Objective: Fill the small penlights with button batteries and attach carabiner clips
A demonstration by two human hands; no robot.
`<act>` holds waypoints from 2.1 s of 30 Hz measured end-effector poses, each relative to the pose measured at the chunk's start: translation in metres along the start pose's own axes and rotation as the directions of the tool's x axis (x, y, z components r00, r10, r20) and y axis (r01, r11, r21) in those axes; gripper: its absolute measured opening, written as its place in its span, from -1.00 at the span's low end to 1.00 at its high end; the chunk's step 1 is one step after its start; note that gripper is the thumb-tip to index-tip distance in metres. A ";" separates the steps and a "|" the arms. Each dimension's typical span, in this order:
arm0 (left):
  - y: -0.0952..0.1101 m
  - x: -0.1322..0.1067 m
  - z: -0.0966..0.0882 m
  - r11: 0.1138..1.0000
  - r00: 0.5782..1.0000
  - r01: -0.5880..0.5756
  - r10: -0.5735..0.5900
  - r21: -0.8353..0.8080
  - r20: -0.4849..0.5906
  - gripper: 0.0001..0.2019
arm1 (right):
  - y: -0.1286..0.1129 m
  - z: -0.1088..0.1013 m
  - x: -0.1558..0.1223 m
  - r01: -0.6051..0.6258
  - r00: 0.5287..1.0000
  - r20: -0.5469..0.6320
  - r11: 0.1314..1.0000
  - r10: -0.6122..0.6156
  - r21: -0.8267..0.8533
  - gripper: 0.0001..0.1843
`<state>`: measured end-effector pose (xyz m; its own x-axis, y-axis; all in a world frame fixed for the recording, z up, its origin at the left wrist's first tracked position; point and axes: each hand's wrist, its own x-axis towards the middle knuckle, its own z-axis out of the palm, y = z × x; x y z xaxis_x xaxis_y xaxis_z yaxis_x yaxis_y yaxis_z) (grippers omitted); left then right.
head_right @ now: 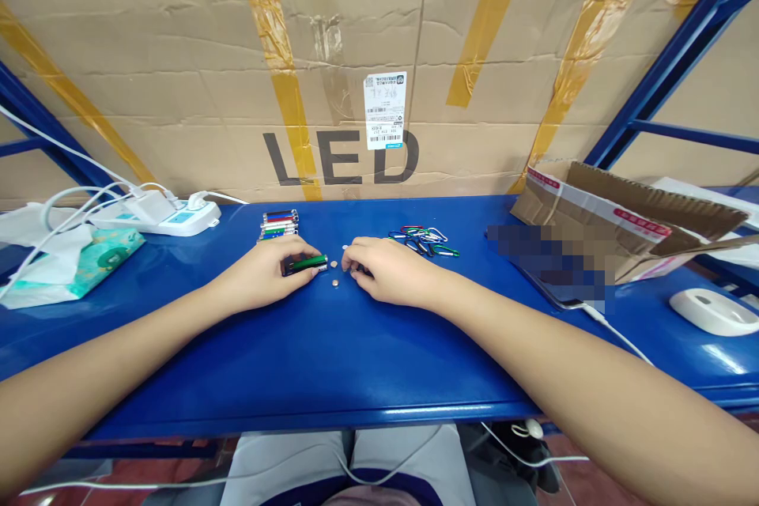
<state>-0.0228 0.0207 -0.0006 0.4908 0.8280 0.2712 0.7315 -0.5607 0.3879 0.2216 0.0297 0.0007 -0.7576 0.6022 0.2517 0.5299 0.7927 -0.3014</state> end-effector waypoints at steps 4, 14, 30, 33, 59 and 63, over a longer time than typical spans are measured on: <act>-0.001 0.001 0.000 1.000 1.000 -0.002 0.002 -0.014 -0.012 -0.79 | -0.001 0.000 0.001 0.007 1.000 -0.002 1.000 -0.007 0.014 -0.78; 0.000 0.001 0.000 0.997 0.998 -0.025 0.020 -0.079 -0.059 -0.84 | -0.002 0.003 0.001 0.018 0.998 -0.068 0.996 -0.012 0.086 -0.77; 0.019 -0.007 0.004 0.940 0.925 -0.299 0.242 -0.166 -0.294 -0.87 | -0.026 -0.001 0.002 0.025 0.952 -0.207 0.620 0.224 0.784 -0.83; 0.022 -0.009 0.005 0.925 0.915 -0.325 0.255 -0.195 -0.313 -0.88 | -0.032 -0.004 0.001 0.054 0.955 -0.229 0.648 0.189 0.760 -0.86; 0.024 -0.010 0.006 0.854 0.918 -0.337 0.204 -0.396 -0.340 -0.88 | -0.031 -0.008 -0.004 0.313 0.826 -0.534 0.936 -0.183 0.164 -0.85; 0.025 -0.013 -0.002 0.874 0.748 -0.476 0.346 -0.094 -0.567 -0.79 | -0.034 -0.009 -0.006 0.337 0.796 -0.567 0.934 -0.212 0.123 -0.81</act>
<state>-0.0118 -0.0038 0.0077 0.3520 0.4207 0.8361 0.3615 -0.8851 0.2932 0.2115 -0.0002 0.0181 -0.4991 0.3648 0.7860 0.1930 0.9311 -0.3096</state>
